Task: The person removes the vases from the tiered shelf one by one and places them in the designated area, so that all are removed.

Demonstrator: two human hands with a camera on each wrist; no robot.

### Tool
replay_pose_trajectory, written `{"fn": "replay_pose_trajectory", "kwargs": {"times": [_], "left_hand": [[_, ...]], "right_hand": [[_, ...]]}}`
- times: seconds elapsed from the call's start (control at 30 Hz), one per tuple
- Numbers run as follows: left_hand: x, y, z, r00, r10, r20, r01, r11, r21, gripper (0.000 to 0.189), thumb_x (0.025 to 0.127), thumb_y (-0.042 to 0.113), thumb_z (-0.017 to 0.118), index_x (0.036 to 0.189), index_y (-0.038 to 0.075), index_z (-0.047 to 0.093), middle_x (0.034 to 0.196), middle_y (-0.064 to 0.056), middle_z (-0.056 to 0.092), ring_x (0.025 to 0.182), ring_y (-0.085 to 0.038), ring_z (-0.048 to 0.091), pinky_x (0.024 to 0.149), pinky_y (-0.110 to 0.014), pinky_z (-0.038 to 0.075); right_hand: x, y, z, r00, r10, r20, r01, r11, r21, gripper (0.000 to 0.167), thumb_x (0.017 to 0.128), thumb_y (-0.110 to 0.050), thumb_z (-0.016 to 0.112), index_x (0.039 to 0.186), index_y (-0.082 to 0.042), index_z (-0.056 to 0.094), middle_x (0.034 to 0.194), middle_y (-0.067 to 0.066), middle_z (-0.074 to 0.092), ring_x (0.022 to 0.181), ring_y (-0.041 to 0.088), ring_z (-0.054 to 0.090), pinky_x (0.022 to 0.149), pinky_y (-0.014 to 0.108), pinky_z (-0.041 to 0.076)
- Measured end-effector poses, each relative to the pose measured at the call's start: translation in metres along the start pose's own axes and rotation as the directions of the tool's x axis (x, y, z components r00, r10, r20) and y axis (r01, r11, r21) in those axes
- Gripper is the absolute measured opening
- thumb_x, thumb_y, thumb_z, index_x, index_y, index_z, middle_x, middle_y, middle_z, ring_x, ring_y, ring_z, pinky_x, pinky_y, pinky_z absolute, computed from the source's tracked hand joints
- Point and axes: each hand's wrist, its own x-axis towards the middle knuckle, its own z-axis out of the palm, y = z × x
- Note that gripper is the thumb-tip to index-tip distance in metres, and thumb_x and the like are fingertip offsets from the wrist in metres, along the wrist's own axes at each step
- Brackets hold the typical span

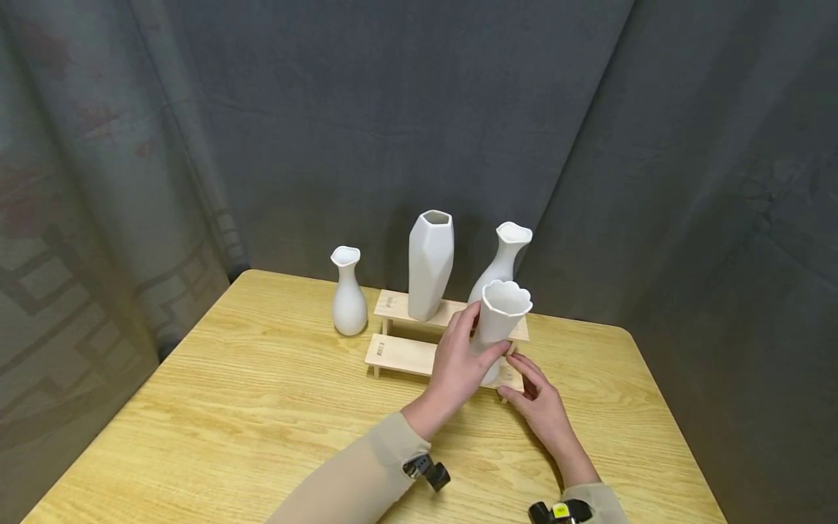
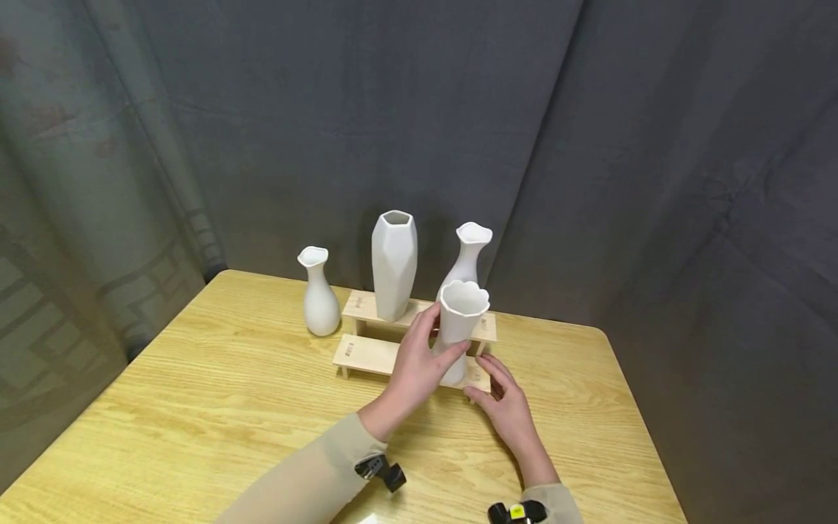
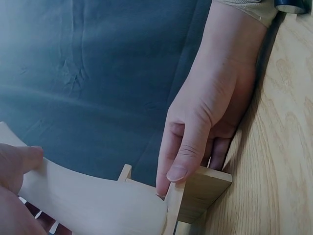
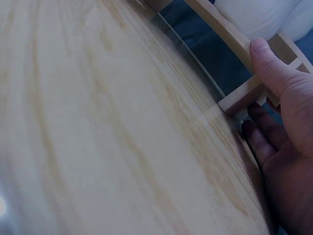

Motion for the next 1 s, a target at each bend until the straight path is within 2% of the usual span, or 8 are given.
{"fn": "replay_pose_trajectory", "kwargs": {"times": [0.13,0.33,0.4,0.57,0.83,1.0], "left_hand": [[0.000,0.000,-0.002,1.000,0.003,-0.007,-0.003,1.000,0.010,0.069,0.096,0.027,0.090,0.156,0.017,0.058,0.136,-0.005,0.067,0.123,-0.021,0.068,0.102,-0.047,0.057],[-0.002,0.004,-0.013,0.999,0.032,0.007,-0.032,0.999,-0.002,0.070,0.094,0.025,0.092,0.155,0.015,0.058,0.134,-0.004,0.068,0.120,-0.019,0.068,0.100,-0.045,0.060],[-0.003,0.006,-0.018,0.999,0.048,0.014,-0.047,0.999,-0.018,0.070,0.094,0.024,0.092,0.155,0.014,0.059,0.135,-0.004,0.067,0.120,-0.019,0.068,0.101,-0.046,0.061],[-0.006,0.010,-0.037,0.998,0.064,0.027,-0.063,0.997,-0.045,0.068,0.093,0.020,0.093,0.152,0.015,0.061,0.135,-0.003,0.068,0.120,-0.019,0.068,0.101,-0.048,0.061],[-0.019,0.007,-0.071,0.997,0.062,0.048,-0.059,0.996,-0.066,0.069,0.093,0.019,0.093,0.154,0.020,0.060,0.137,-0.001,0.068,0.119,-0.019,0.068,0.101,-0.044,0.060],[-0.025,0.001,-0.097,0.999,0.041,0.022,-0.040,0.997,-0.062,0.069,0.092,0.016,0.093,0.153,0.017,0.062,0.134,-0.003,0.069,0.115,-0.022,0.070,0.101,-0.050,0.060]], "right_hand": [[0.000,0.000,0.000,1.000,0.005,0.003,-0.005,1.000,-0.005,0.068,0.103,-0.027,0.082,0.164,-0.011,0.054,0.177,0.011,0.035,0.164,0.039,0.029,0.109,0.006,0.031],[0.000,-0.001,0.000,1.000,0.018,-0.003,-0.018,1.000,-0.024,0.067,0.104,-0.029,0.081,0.163,-0.013,0.055,0.177,0.010,0.035,0.164,0.038,0.029,0.122,0.027,0.032],[0.000,0.000,-0.001,1.000,0.016,-0.005,-0.016,1.000,-0.022,0.067,0.103,-0.028,0.082,0.163,-0.013,0.055,0.177,0.010,0.035,0.163,0.038,0.029,0.120,0.024,0.033],[0.000,0.001,-0.001,1.000,0.010,0.001,-0.010,1.000,-0.005,0.067,0.103,-0.026,0.082,0.163,-0.012,0.056,0.176,0.010,0.035,0.164,0.036,0.029,0.109,0.006,0.033],[0.001,0.003,-0.002,1.000,0.008,0.004,-0.008,1.000,-0.008,0.067,0.102,-0.029,0.082,0.163,-0.016,0.056,0.176,0.008,0.036,0.164,0.035,0.030,0.108,0.005,0.033],[0.001,0.003,-0.001,1.000,-0.004,0.008,0.004,1.000,0.002,0.067,0.102,-0.028,0.082,0.163,-0.015,0.056,0.176,0.010,0.036,0.164,0.036,0.029,0.107,0.004,0.032]]}}
